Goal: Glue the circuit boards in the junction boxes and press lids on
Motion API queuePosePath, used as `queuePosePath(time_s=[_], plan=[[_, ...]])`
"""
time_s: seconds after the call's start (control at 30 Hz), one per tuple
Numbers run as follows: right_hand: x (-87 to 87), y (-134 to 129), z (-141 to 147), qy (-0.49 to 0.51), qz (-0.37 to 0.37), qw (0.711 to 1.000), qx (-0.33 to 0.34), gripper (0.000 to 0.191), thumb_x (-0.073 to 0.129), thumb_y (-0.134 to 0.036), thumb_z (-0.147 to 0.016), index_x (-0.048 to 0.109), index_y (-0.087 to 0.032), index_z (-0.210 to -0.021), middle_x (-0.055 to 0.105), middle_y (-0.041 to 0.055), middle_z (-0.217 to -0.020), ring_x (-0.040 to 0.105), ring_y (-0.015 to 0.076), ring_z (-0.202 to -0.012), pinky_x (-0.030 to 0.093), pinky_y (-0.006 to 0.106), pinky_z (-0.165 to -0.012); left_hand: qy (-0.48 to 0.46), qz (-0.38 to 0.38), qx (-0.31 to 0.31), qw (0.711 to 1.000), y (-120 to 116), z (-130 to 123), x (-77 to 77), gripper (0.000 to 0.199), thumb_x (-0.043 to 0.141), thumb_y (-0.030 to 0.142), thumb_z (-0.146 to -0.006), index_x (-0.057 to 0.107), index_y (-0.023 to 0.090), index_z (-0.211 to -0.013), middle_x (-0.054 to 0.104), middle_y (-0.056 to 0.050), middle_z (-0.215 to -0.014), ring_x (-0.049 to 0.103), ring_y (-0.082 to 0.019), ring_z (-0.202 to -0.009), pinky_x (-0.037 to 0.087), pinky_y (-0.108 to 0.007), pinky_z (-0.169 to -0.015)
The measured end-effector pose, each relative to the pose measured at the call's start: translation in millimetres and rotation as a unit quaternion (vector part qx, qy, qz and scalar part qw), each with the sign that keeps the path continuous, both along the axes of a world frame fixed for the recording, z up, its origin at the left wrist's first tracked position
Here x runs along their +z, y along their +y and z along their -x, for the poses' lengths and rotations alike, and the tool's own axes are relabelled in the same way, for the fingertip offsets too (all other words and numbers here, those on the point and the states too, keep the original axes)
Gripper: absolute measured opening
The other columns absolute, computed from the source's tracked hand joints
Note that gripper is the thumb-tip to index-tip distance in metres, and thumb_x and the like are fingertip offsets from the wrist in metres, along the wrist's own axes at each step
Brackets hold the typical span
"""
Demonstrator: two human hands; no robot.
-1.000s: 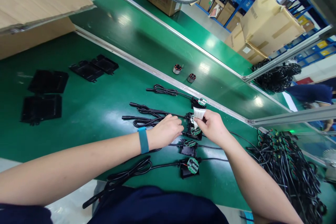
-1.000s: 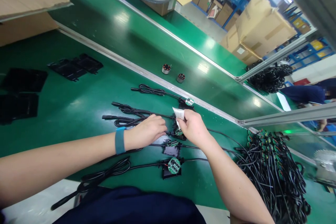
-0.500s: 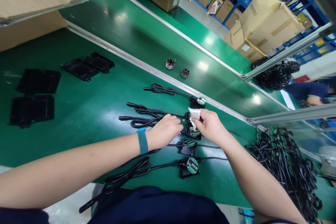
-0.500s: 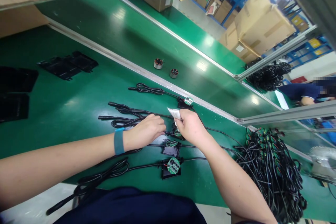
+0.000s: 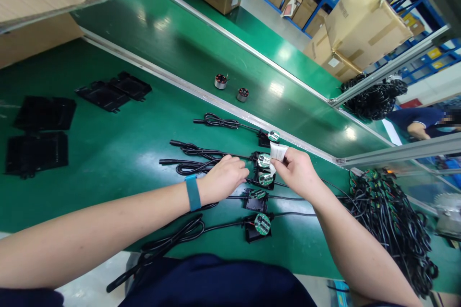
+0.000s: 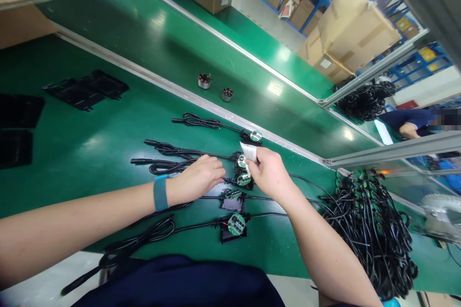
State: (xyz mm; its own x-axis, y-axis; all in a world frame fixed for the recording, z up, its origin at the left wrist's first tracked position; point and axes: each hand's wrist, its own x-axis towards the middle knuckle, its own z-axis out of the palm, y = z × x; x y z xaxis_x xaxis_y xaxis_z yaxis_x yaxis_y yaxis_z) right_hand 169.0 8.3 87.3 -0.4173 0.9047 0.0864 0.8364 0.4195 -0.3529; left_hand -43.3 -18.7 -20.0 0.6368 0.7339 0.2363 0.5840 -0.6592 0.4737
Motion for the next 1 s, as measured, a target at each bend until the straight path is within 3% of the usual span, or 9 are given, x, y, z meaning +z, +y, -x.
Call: queuePosePath(time_s=[0.3, 0.6, 1.0], plan=[[-5.5, -9, 13, 0.004, 0.026, 0.999, 0.028, 0.021, 0.060, -0.018, -0.084, 0.048, -0.020, -0.066, 0.052, -0.0008, -0.064, 0.047, 0.0132, -0.060, 0.033, 0.026, -0.058, 0.019, 0.014, 0.001, 1.000, 0, 0, 4.1, 0.020, 0.056, 0.024, -0.095, 0.061, 0.017, -0.077, 0.061, -0.004, -0.082, 0.051, -0.019, -0.080, 0.034, -0.033, -0.075], [1.2, -6, 2, -0.010, 0.027, 1.000, 0.007, 0.022, 0.060, -0.022, -0.084, 0.048, -0.020, -0.066, 0.053, -0.0002, -0.064, 0.047, 0.0139, -0.060, 0.031, 0.026, -0.058, 0.003, 0.017, -0.001, 1.000, 0, 0, 0.8, 0.020, 0.054, 0.022, -0.096, 0.062, 0.017, -0.078, 0.060, -0.004, -0.081, 0.051, -0.018, -0.080, 0.034, -0.032, -0.076], [-4.2, -5, 8, 0.000, 0.029, 0.999, 0.016, 0.024, 0.059, -0.020, -0.084, 0.044, -0.021, -0.065, 0.052, -0.0013, -0.064, 0.044, 0.0127, -0.059, 0.030, 0.026, -0.058, 0.000, 0.015, 0.000, 1.000, 0, 0, 1.9, 0.021, 0.055, 0.023, -0.096, 0.061, 0.017, -0.077, 0.060, -0.004, -0.080, 0.050, -0.019, -0.079, 0.033, -0.032, -0.075]])
